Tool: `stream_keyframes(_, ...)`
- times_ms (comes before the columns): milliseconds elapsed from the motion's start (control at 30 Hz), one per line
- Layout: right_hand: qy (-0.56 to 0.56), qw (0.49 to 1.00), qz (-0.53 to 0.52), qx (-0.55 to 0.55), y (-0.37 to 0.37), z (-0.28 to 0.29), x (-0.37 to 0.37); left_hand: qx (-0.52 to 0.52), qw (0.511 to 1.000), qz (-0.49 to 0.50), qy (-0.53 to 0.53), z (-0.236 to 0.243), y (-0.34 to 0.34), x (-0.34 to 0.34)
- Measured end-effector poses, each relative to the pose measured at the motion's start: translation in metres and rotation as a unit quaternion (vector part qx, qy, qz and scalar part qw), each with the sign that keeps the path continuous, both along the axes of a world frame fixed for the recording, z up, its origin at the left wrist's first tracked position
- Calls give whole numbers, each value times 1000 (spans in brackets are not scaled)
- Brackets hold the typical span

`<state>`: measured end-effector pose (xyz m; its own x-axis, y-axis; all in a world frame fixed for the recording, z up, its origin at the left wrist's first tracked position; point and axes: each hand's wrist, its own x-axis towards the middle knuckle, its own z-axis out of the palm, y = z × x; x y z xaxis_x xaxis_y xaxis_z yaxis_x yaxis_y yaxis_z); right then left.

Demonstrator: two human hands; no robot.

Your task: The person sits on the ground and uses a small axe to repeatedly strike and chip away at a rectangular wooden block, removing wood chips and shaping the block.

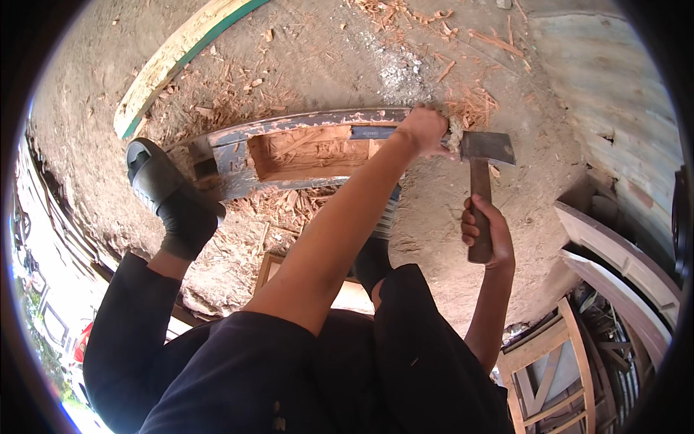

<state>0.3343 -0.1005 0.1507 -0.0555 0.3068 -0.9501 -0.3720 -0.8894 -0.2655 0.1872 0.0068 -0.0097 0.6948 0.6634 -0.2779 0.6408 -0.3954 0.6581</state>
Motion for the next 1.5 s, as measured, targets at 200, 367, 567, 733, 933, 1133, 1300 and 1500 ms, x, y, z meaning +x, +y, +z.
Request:
stream_keyframes(200, -53, 995, -79, 33, 0, -4, 30, -3, 1000, -4, -3, -3, 0, -2)
stream_keyframes(367, -71, 945, -281, 149, 28, -14, 43, 5, 1000, -8, 28, -8, -4, 3)
stream_keyframes(567, -5, 1000, -28, -12, -3, -3, -14, 177, 958, -48, 221, 26, -1, 1)
stream_keyframes(733, -80, 995, -53, 27, 6, 4, 8, 91, 973, 57, 205, 29, -20, -13)
stream_keyframes(933, 58, 908, -367, 192, 21, -9, 79, 115, 965, 228, 65, 37, -76, -77)
stream_keyframes(1133, -81, 992, -59, 82, 2, -25, -17, 51, 947, 277, 152, 36, -88, -84)
stream_keyframes(1300, -1, 999, -50, 19, -10, -17, -8, 55, 950, 275, 134, 36, -87, -84)
stream_keyframes(1500, -94, 981, -143, 92, -3, -9, 62, 37, 965, 254, 51, 45, -119, -99)
